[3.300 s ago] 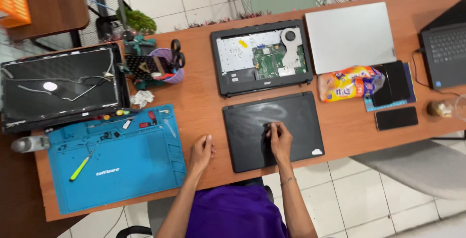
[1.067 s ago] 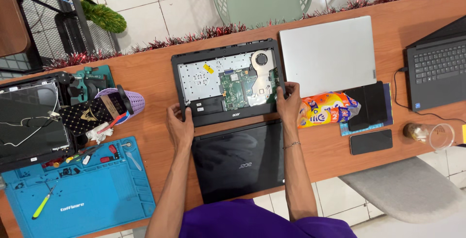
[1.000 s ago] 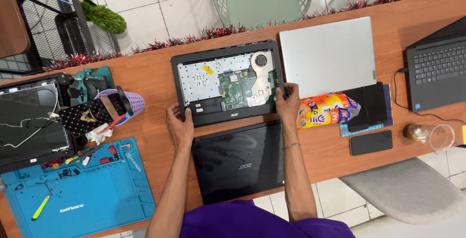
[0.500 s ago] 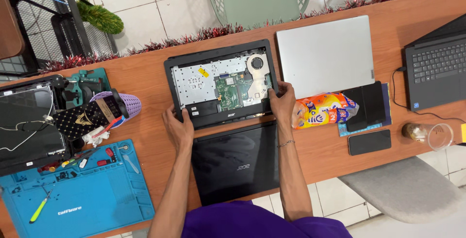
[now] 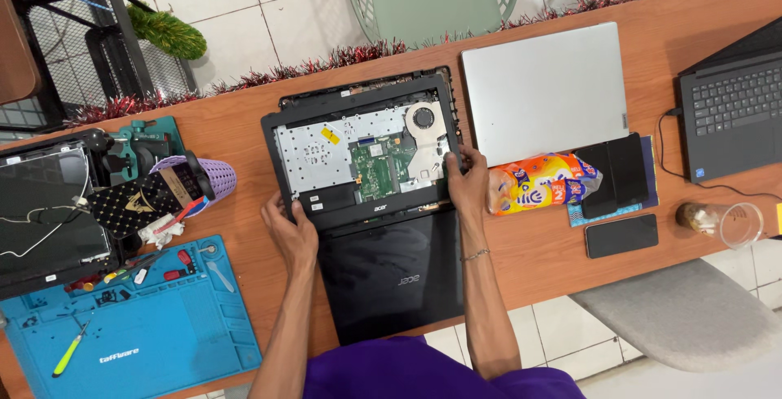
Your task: The person handles a laptop chassis and a screen assembly by hand, disconnecting internal wires and lifting the display panel from the frame.
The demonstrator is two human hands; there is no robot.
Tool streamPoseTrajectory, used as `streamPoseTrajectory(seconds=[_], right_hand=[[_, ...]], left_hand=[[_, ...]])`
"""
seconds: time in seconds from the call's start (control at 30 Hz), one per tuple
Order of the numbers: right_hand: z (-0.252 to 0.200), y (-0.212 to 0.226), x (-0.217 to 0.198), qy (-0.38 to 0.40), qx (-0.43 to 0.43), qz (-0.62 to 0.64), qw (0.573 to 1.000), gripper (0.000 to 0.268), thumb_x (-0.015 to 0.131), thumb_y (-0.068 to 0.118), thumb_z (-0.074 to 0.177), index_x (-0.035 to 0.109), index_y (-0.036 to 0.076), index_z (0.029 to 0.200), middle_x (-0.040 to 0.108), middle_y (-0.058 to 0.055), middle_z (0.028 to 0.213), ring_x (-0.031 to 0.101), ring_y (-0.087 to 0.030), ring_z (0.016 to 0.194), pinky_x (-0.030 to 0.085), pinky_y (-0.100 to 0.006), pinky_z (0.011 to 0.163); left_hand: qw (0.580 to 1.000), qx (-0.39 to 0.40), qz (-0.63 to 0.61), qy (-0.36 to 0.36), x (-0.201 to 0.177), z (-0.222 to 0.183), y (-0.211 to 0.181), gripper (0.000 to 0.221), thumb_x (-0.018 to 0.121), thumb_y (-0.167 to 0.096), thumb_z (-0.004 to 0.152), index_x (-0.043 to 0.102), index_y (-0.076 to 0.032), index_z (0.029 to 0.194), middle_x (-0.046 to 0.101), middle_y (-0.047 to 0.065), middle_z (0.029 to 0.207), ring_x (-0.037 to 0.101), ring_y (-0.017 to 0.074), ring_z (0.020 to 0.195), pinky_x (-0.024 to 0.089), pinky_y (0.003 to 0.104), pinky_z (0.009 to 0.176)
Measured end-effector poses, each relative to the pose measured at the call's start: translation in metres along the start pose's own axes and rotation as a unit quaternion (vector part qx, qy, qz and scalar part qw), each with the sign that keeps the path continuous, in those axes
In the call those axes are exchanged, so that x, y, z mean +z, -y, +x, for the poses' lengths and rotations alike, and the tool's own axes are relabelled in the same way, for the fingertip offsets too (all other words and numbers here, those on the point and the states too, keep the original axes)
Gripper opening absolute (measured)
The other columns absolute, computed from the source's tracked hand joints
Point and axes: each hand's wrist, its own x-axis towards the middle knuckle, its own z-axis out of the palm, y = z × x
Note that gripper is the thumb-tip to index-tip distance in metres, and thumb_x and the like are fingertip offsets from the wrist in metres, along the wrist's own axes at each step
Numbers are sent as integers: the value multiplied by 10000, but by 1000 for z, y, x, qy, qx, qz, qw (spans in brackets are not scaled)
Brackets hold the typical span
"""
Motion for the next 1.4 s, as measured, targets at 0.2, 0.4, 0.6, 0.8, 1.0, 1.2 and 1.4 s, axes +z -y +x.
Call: streamPoseTrajectory(seconds=[0.2, 0.4, 0.6, 0.8, 1.0, 1.2, 1.4], right_hand=[[-24, -36, -19, 64, 42, 72, 994, 327, 676, 152, 952, 604, -5, 1229, 648, -64, 1055, 613, -124, 927, 533, -264, 814], [-71, -60, -46, 136, 87, 186, 969, 343, 645, 142, 975, 547, 11, 1276, 653, -41, 1105, 604, -109, 1047, 476, -256, 930], [-114, -71, -61, 124, 168, 189, 959, 294, 634, 273, 1026, 563, 70, 1227, 612, 3, 980, 519, -72, 906, 425, -221, 812], [-130, -83, -68, 112, 203, 197, 953, 301, 642, 279, 1029, 591, 88, 1256, 579, 21, 956, 485, -73, 877, 399, -232, 765], [-139, -70, -76, 150, 171, 226, 947, 385, 629, 257, 995, 600, 33, 1306, 702, -17, 1119, 608, -89, 1032, 472, -231, 897], [-142, -79, -87, 122, 216, 225, 942, 365, 488, 297, 1070, 606, 44, 1305, 650, 6, 1212, 546, -62, 1151, 414, -223, 1012], [-151, -78, -94, 170, 196, 307, 916, 261, 496, 224, 1068, 610, 45, 1220, 660, -30, 1133, 573, -112, 1100, 448, -261, 999]], left_hand=[[1000, 19, -13, 4, -32, -34, 15, 341, 604, 5, 970, 532, 51, 1300, 559, 193, 1210, 608, 313, 1089, 491, 416, 958], [997, -52, -55, 28, -59, -85, 45, 379, 615, -10, 961, 499, 42, 1318, 592, 178, 1221, 612, 270, 1109, 487, 385, 973], [989, -80, -108, 59, -72, -119, 74, 382, 585, 24, 973, 457, 38, 1334, 606, 176, 1241, 615, 242, 1171, 469, 349, 1033], [969, -111, -202, 96, -79, -132, 97, 420, 557, 24, 993, 398, 12, 1381, 601, 143, 1228, 605, 196, 1147, 476, 304, 1001], [969, -92, -204, 101, -79, -143, 106, 409, 553, 28, 997, 409, 12, 1379, 622, 138, 1178, 616, 190, 1106, 488, 298, 973], [971, -87, -197, 103, -82, -148, 103, 375, 538, 27, 1013, 422, 24, 1369, 648, 136, 1183, 627, 177, 1103, 486, 288, 971], [975, -75, -189, 94, -85, -144, 89, 380, 532, 21, 1007, 447, 38, 1378, 680, 139, 1184, 650, 182, 1110, 500, 294, 972]])
